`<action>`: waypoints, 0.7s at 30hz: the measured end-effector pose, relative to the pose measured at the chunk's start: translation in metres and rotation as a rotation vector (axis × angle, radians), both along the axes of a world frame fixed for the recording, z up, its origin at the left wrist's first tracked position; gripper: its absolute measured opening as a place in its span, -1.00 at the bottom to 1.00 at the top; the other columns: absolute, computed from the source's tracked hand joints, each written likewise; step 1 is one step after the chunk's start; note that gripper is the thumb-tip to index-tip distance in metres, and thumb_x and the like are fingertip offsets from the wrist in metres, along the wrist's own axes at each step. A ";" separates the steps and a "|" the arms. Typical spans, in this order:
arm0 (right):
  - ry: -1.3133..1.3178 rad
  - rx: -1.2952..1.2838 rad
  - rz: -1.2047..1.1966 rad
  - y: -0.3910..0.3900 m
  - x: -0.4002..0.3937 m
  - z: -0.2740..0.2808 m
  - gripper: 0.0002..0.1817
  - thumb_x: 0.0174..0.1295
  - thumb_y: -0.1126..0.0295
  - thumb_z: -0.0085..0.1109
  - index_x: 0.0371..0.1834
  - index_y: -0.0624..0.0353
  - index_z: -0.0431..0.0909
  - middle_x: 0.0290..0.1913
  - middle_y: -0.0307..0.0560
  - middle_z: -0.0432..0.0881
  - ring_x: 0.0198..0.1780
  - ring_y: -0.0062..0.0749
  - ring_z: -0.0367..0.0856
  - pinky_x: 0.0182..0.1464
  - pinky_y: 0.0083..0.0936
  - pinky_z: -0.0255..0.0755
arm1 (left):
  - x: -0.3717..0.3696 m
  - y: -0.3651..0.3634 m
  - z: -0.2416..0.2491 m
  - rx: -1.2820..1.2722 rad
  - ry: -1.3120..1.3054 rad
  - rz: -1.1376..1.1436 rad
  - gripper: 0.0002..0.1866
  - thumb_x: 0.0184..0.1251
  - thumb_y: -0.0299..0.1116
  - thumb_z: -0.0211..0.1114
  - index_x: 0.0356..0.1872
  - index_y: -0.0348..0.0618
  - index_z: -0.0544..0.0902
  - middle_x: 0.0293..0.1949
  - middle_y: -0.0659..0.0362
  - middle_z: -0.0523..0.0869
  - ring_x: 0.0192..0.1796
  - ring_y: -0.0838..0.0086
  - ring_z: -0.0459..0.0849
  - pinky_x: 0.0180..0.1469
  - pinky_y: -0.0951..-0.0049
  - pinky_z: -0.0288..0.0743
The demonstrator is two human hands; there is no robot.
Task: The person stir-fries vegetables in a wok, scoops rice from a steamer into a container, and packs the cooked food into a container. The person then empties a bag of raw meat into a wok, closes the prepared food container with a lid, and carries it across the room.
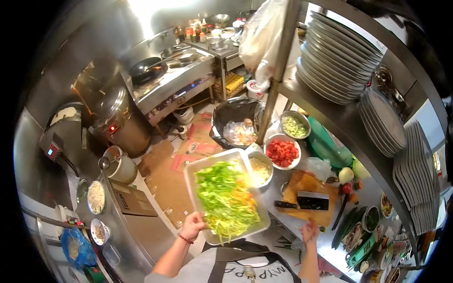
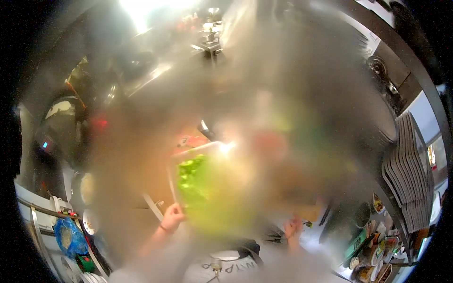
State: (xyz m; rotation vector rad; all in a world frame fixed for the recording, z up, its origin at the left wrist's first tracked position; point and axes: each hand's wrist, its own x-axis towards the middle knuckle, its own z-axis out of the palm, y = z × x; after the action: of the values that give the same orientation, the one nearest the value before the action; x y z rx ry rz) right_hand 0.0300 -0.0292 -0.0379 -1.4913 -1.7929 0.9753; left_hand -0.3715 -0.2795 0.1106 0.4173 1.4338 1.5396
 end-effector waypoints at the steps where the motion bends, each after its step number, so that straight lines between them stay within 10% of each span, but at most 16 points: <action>1: 0.006 0.009 0.027 0.011 -0.039 0.036 -0.66 0.12 0.47 0.02 0.00 0.20 0.34 -0.43 -0.11 0.51 -0.53 -0.48 0.51 -0.52 -0.62 0.37 | -0.016 -0.011 -0.005 0.001 0.033 0.126 -0.77 -0.16 -0.70 0.13 -0.68 -0.11 0.31 -0.61 0.33 0.36 -0.54 0.66 0.33 -0.50 0.64 0.28; 3: 0.020 0.026 0.081 0.035 -0.123 0.115 -0.76 0.11 0.42 0.04 -0.13 0.19 0.42 -0.49 -0.17 0.51 -0.49 -0.53 0.48 -0.41 -0.58 0.37 | -0.050 -0.021 -0.016 0.025 0.061 0.331 -0.76 -0.20 -0.73 0.05 -0.69 -0.10 0.27 -0.62 0.32 0.33 -0.56 0.65 0.28 -0.53 0.64 0.24; 4: -0.419 0.239 0.044 0.069 -0.137 0.108 -0.80 0.11 0.40 0.05 -0.21 0.22 0.44 -0.49 -0.14 0.51 -0.46 -0.48 0.49 -0.41 -0.54 0.37 | -0.062 -0.030 -0.021 0.037 0.061 0.424 -0.75 -0.21 -0.75 0.00 -0.70 -0.09 0.25 -0.62 0.31 0.32 -0.57 0.64 0.26 -0.54 0.64 0.22; 7: -0.186 0.456 0.073 0.157 -0.195 0.129 -0.74 0.07 0.42 0.09 -0.17 0.28 0.45 -0.41 -0.12 0.54 -0.37 -0.43 0.52 -0.30 -0.54 0.39 | -0.101 -0.050 -0.059 0.044 0.109 0.508 -0.75 -0.21 -0.75 -0.04 -0.70 -0.08 0.23 -0.59 0.30 0.33 -0.57 0.62 0.26 -0.54 0.65 0.21; 9: 0.112 0.544 0.129 0.223 -0.227 0.109 -0.71 0.04 0.44 0.10 -0.14 0.29 0.46 -0.38 -0.07 0.56 -0.36 -0.42 0.53 -0.30 -0.57 0.40 | -0.109 -0.044 -0.026 0.097 -0.028 0.662 -0.75 -0.23 -0.76 -0.06 -0.68 -0.08 0.24 -0.57 0.29 0.35 -0.54 0.61 0.31 -0.51 0.66 0.26; 14: -0.245 0.637 0.288 0.407 -0.257 0.025 -0.57 -0.07 0.40 0.11 -0.04 0.22 0.44 -0.18 0.13 0.55 -0.20 -0.05 0.53 -0.11 -0.36 0.39 | -0.117 -0.010 0.006 0.066 -0.147 0.876 -0.77 -0.24 -0.75 -0.09 -0.63 -0.10 0.27 -0.56 0.29 0.35 -0.49 0.59 0.38 -0.39 0.62 0.35; 21: -0.702 0.207 0.007 0.445 -0.300 -0.006 -0.56 -0.03 0.36 0.09 0.00 0.20 0.40 -0.10 0.13 0.51 -0.08 -0.10 0.49 0.00 -0.37 0.35 | -0.165 -0.009 0.005 0.065 -0.133 1.055 -0.77 -0.21 -0.74 -0.06 -0.65 -0.09 0.23 -0.60 0.27 0.34 -0.55 0.56 0.36 -0.44 0.62 0.35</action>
State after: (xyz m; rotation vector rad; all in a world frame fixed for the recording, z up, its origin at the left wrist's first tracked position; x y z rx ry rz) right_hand -0.2697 0.4163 -0.0439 -1.8218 -2.2805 0.2444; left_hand -0.5369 -0.2886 0.1161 -0.5037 1.5778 2.3653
